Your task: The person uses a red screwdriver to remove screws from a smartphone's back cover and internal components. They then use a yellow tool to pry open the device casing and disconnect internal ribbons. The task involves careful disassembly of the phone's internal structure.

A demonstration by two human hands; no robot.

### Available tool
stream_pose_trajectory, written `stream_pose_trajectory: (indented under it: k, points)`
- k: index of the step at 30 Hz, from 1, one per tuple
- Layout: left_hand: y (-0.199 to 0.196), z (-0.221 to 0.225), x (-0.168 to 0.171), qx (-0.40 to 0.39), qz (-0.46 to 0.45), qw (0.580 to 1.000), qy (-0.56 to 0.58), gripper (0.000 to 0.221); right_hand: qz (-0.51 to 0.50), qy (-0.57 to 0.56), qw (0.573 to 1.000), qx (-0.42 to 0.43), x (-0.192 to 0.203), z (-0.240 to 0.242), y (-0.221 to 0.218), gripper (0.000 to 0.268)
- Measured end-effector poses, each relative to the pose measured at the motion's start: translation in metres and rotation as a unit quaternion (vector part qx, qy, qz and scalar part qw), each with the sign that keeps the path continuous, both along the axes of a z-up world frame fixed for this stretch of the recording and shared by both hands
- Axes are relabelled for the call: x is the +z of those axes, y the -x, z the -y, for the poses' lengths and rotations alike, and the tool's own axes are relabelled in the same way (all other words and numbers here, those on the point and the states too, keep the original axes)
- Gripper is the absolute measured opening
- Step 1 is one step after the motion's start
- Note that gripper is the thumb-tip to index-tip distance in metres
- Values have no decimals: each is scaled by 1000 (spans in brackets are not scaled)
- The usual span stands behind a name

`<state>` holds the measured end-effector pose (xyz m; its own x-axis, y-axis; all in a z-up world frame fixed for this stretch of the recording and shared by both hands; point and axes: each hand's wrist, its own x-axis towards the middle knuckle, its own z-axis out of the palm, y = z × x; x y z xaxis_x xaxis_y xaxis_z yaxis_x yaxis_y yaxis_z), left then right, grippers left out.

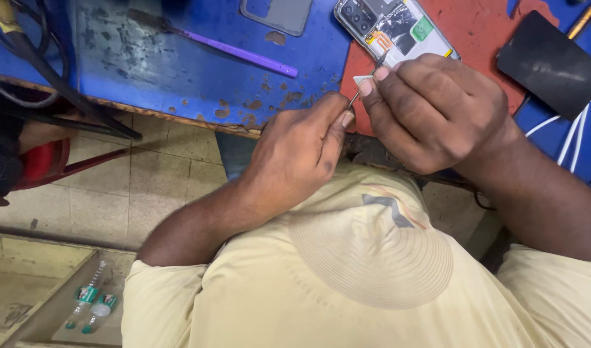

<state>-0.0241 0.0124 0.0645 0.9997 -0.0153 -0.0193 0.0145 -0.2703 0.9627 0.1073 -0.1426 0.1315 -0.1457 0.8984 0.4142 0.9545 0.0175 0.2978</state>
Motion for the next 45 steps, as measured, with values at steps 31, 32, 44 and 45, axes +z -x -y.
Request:
stream_pose_trajectory:
  k: [31,32,44,45]
  points:
    - [-2,-11,7,-22,-18,1000,9,12,28,21,998,-52,-3,17,-11,10]
    - [-4,-10,6,-23,-21,999,10,12,30,20,998,-58,-5,19,-12,9]
    - [-21,-6,12,-40,-50,998,18,14,20,13,994,-110,-9,39,-12,15]
    - [-23,-6,13,-41,-53,998,14,14,13,14,994,-109,-8,39,-13,15]
